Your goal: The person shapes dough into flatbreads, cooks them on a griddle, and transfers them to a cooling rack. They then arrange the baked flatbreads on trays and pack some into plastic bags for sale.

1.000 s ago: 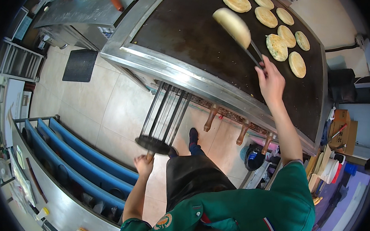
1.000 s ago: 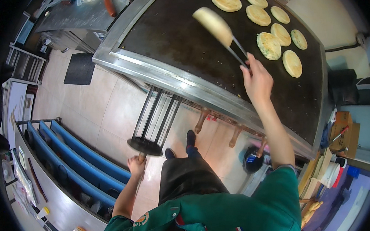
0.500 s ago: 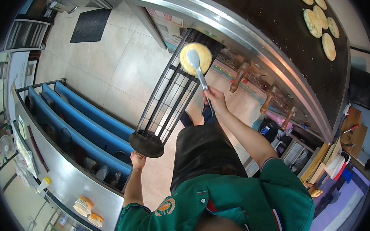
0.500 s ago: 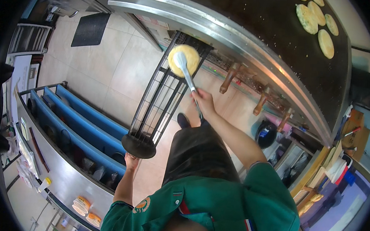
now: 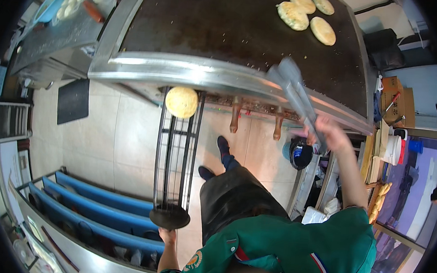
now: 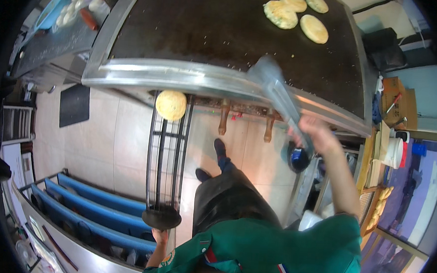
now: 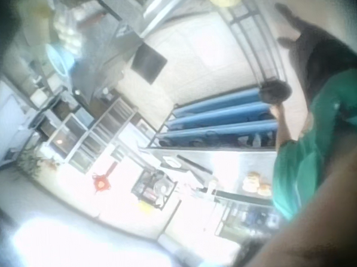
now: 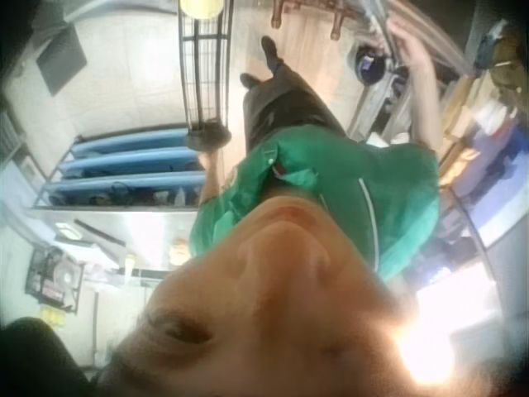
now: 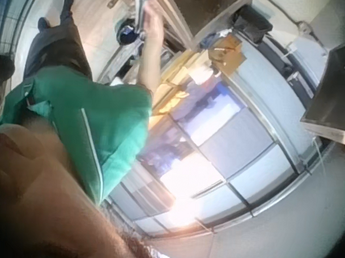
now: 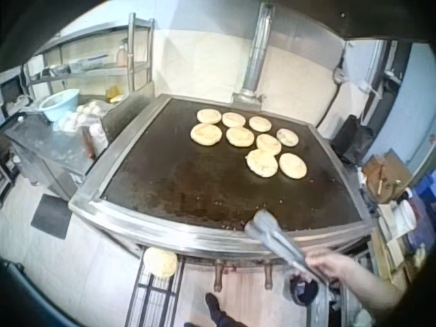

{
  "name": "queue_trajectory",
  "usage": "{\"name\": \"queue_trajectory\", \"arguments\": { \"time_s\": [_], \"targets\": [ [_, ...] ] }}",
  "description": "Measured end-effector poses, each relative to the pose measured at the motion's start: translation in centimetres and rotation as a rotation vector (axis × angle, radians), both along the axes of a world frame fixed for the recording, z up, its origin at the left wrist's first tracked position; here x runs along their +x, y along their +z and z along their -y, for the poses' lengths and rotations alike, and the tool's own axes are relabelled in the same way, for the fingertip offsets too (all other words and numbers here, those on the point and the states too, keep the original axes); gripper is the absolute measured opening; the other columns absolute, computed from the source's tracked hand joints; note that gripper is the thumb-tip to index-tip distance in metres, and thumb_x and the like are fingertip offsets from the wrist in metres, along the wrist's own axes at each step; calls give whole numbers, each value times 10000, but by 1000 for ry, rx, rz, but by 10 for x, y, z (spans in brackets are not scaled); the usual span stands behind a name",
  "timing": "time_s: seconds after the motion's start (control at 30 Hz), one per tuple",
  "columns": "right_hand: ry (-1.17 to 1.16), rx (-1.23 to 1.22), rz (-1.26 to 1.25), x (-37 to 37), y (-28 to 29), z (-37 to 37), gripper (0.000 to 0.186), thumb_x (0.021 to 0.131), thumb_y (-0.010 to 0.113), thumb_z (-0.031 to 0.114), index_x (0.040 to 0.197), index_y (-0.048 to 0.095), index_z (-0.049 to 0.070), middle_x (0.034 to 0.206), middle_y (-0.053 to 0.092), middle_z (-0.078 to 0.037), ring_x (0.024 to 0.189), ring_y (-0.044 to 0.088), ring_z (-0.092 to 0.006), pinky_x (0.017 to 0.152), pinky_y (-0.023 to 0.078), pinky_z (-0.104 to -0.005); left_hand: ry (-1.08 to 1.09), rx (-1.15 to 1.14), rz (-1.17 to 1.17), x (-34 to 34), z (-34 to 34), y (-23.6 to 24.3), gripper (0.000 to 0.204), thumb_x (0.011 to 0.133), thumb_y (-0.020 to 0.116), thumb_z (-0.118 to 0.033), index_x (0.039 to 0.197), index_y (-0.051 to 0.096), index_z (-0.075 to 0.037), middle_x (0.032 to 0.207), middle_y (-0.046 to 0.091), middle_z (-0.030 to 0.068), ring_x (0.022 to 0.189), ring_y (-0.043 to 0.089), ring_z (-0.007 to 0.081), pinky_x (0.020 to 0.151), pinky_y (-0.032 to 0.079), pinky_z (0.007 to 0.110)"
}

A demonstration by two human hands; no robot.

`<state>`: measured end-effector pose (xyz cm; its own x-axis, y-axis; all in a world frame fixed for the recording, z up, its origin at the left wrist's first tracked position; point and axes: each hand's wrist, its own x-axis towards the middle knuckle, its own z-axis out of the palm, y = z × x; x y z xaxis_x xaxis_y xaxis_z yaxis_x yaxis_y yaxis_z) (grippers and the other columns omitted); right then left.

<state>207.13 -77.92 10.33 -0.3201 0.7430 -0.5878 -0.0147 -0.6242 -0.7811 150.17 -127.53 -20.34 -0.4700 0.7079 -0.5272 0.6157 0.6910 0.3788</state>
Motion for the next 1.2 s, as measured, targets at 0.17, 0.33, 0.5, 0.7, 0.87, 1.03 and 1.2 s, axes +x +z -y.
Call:
{"name": "queue_trajectory", "arguments": {
  "time_s": [0.17, 0.33, 0.5, 0.7, 0.87, 1.03, 1.2],
  "targets": [
    [-258, 19, 164, 8, 17, -174, 340, 991, 573, 304, 1128, 609, -5, 951, 698, -97, 674, 657, -102, 585, 576, -221, 20, 32, 47, 5, -3, 8, 274, 732, 777, -269, 959, 761, -117, 962, 731, 114, 950, 653, 354, 858, 513, 462],
    [-259, 159, 133, -9, -21, -237, 312, 984, 600, 289, 1099, 623, 0, 873, 663, -45, 623, 595, -89, 544, 538, -212, -9, -4, -78, 16, -8, 19, 178, 731, 768, -237, 853, 757, -107, 841, 722, 123, 862, 656, 369, 780, 533, 476],
    [-53, 110, 132, 30, 1, -174, 357, 965, 617, 317, 1119, 628, -4, 874, 677, -55, 632, 610, -89, 520, 544, -219, 15, -5, -85, 15, -1, 14, 133, 725, 767, -215, 807, 748, -112, 827, 717, 126, 857, 650, 374, 791, 520, 478],
    [-83, 9, 201, 47, 17, -259, 403, 987, 574, 350, 1154, 608, -15, 898, 700, -71, 654, 661, -103, 538, 585, -244, -4, 76, 16, 18, -4, 13, 110, 730, 765, -193, 814, 748, -124, 843, 721, 123, 874, 656, 362, 824, 508, 452],
    [-142, 48, 45, -22, -21, -422, 323, 977, 608, 315, 1078, 600, 8, 880, 696, -104, 622, 655, -141, 519, 581, -264, 260, 9, 29, 33, -20, 33, 312, 723, 766, -250, 1011, 751, -132, 1022, 721, 130, 1038, 640, 357, 919, 501, 452],
    [-342, 179, -87, -92, -16, -396, 287, 968, 628, 273, 1063, 596, 4, 893, 671, -88, 663, 623, -140, 564, 565, -257, 23, 150, -58, 40, -34, 30, 436, 775, 711, -290, 1185, 681, -146, 1163, 675, 122, 1114, 586, 353, 967, 463, 453],
    [-8, 496, -32, -134, -26, -141, 368, 948, 623, 311, 1150, 591, 5, 971, 657, -60, 717, 594, -97, 666, 497, -239, -15, 81, 18, 38, -52, 16, 186, 745, 758, -283, 807, 739, -109, 897, 700, 138, 964, 622, 349, 914, 465, 450]
  ]
}}
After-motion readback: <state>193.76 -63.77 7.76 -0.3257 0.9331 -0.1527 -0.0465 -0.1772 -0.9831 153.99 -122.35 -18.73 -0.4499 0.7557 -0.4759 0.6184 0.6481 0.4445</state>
